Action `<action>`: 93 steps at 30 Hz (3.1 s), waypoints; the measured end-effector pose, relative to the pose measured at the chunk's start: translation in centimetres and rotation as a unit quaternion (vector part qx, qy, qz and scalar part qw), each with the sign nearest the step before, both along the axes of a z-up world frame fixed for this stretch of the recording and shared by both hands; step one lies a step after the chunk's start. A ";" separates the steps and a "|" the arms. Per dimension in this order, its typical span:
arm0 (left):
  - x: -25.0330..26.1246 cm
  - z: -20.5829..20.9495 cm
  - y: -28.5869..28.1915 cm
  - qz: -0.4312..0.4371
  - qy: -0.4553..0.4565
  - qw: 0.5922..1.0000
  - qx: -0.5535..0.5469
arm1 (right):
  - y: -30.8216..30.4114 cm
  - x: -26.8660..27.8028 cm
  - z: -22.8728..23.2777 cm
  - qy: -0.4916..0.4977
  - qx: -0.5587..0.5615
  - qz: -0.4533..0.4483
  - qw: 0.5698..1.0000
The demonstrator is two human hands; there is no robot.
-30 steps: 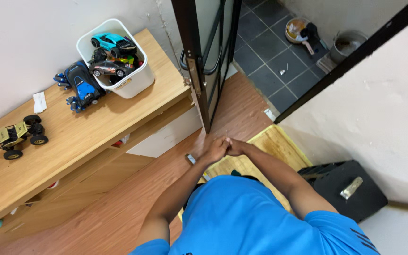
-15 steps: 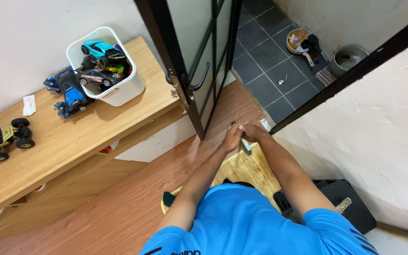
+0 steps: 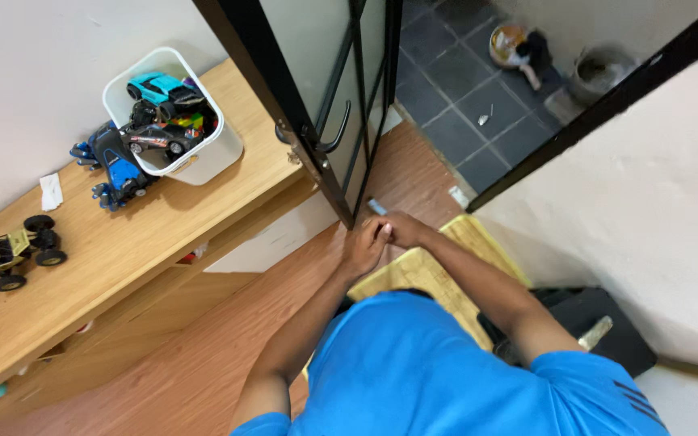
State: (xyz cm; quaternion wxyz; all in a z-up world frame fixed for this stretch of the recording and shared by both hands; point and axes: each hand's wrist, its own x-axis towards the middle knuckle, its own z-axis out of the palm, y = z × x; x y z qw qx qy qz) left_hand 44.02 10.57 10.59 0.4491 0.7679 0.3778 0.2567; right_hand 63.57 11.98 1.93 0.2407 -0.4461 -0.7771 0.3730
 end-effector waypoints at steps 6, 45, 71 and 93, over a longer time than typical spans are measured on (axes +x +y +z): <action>-0.5 -3.9 1.4 -0.061 -0.053 0.984 -0.162 | -1.2 -2.3 -4.2 0.179 -0.167 -0.013 0.970; 25.2 -9.6 10.3 -0.090 0.089 0.992 0.011 | 7.0 20.2 -0.2 0.013 -0.143 -0.060 0.988; 22.2 -8.4 12.6 -0.101 0.110 0.986 -0.076 | 6.9 15.8 -1.9 0.117 -0.385 -0.077 0.912; 26.2 -10.3 10.8 -0.064 0.065 0.996 -0.025 | 9.4 22.5 0.6 -0.130 0.130 -0.008 0.983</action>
